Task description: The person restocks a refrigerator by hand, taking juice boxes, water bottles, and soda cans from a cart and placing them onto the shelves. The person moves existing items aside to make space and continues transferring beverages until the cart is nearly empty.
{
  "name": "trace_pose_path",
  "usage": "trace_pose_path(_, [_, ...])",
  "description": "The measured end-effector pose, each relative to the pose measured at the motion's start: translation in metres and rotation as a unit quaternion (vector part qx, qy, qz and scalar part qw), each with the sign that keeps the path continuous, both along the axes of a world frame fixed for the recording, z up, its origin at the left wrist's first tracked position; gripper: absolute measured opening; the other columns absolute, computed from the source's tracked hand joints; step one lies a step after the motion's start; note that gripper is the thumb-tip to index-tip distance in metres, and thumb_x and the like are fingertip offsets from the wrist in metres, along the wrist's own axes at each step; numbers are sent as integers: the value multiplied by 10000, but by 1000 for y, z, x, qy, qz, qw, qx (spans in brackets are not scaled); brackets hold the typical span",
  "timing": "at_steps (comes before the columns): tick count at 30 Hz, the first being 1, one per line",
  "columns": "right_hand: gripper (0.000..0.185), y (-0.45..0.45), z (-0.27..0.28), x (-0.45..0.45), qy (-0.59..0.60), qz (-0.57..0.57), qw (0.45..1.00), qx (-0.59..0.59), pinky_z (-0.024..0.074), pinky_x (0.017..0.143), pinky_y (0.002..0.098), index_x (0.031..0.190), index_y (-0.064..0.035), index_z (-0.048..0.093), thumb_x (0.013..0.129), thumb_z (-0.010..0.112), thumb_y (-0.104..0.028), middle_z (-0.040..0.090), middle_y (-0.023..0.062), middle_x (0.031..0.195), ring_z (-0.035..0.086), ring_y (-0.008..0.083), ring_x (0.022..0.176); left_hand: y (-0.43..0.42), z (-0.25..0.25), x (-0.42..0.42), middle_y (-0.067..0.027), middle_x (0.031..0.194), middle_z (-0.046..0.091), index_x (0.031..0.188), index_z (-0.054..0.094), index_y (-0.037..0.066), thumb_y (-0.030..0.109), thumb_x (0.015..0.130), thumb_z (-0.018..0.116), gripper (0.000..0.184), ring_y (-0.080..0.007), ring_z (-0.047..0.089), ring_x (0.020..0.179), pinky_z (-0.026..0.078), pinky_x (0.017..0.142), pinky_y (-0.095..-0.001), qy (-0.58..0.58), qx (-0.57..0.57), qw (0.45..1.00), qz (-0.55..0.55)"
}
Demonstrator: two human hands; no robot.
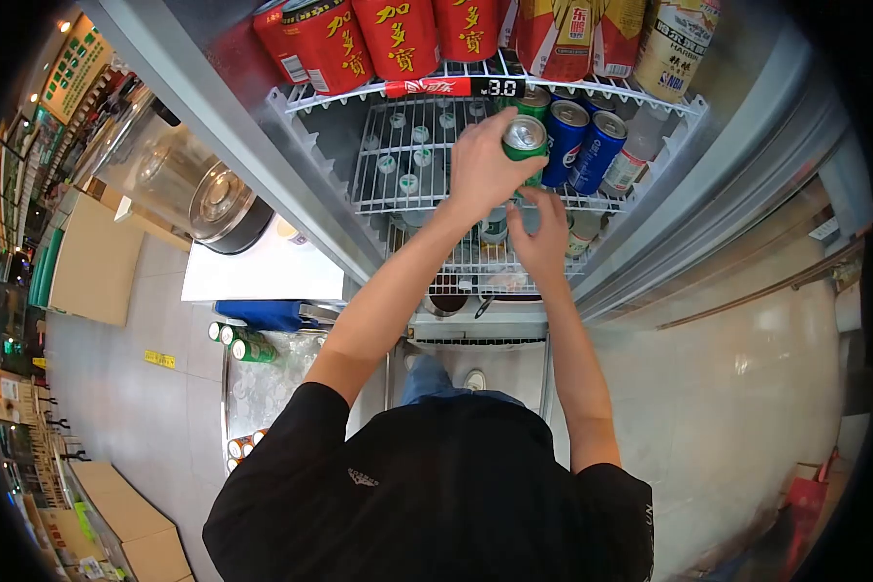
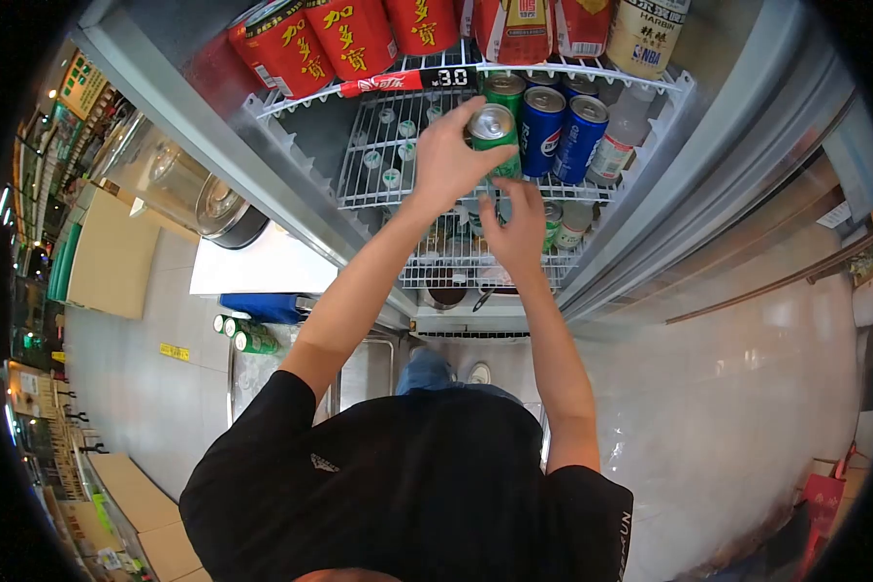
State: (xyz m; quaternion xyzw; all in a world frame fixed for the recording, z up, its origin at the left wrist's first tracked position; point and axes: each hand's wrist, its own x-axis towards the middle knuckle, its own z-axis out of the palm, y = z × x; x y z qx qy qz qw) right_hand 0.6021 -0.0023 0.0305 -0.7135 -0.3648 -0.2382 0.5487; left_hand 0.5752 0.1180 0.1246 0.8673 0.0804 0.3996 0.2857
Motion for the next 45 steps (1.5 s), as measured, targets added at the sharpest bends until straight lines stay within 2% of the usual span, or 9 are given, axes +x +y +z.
trace_pose_path(5, [239, 8, -8, 10, -12, -19, 999, -50, 460, 802, 426, 1008, -43, 642, 791, 671, -141, 606, 148, 950, 582, 345, 914, 7, -3, 16, -222, 1218, 561, 1289, 516, -31, 361, 658, 831, 806, -424, 590, 1045, 487, 899, -449, -6, 3, 999, -43])
trace_pose_path(9, [250, 11, -17, 13, -27, -41, 997, -65, 459, 806, 431, 1017, -44, 647, 793, 676, -151, 609, 159, 977, 578, 358, 922, 6, -16, -19, -184, 1200, 572, 1323, 495, 6, 342, 693, 824, 787, -323, 605, 1049, 488, 896, -407, -33, -16, 998, -43])
trace_pose_path(13, [266, 5, -17, 11, -29, -12, 997, -72, 457, 832, 432, 1057, -51, 654, 821, 674, -171, 629, 164, 977, 586, 356, 935, 25, -58, -118, -121, 952, 681, 1145, 630, 5, 144, 782, 770, 413, -209, 668, 840, 531, 754, -315, -59, -87, 993, -54])
trace_pose_path(20, [285, -5, -48, -24, 98, -21, 993, 70, 486, 864, 304, 1181, 20, 591, 916, 646, -69, 643, 108, 1057, 603, 179, 959, 152, -180, -294, -97, 795, 682, 931, 689, 25, 85, 798, 727, 151, -202, 661, 708, 521, 655, -304, -10, -80, 948, 307])
trace_pose_path(29, [327, -18, -66, -64, 214, 122, 969, 10, 486, 846, 293, 1242, 16, 546, 925, 610, -31, 614, 103, 1061, 587, 169, 953, 249, -268, -472, -242, 1213, 549, 1350, 442, 43, 319, 749, 759, 733, -387, 524, 1143, 433, 970, -432, 203, -34, 672, 711])
trace_pose_path(31, [329, -17, -65, -69, 203, 98, 974, -11, 480, 847, 284, 1263, 3, 541, 935, 576, -10, 612, 91, 1072, 582, 149, 944, 253, -298, -487, -253, 1282, 518, 1405, 358, 22, 319, 758, 756, 816, -401, 493, 1195, 412, 1011, -442, 194, -202, 731, 622])
trace_pose_path(32, [340, -18, -66, -70, 206, 107, 973, -7, 482, 840, 283, 1256, 1, 543, 919, 595, -11, 618, 94, 1062, 592, 163, 945, 262, -336, -499, -262, 1307, 505, 1402, 342, -17, 309, 757, 754, 832, -408, 489, 1202, 398, 1028, -452, 213, -114, 734, 635])
trace_pose_path(41, [343, -8, -59, -74, 198, 130, 971, -35, 508, 771, 274, 1182, -9, 609, 845, 674, -15, 670, 80, 940, 633, 140, 809, 165, -202, -443, -172, 1136, 636, 1223, 546, -56, 203, 658, 869, 700, -237, 621, 1014, 485, 906, -333, -24, -219, 777, 590])
trace_pose_path(45, [372, 0, -50, -87, 219, 169, 960, -27, 510, 763, 272, 1198, -17, 605, 833, 680, -11, 678, 84, 937, 635, 129, 797, 114, -106, -387, -127, 1181, 590, 1261, 521, -38, 4, 701, 789, 622, -204, 598, 1031, 491, 909, -324, -137, -260, 883, 366])
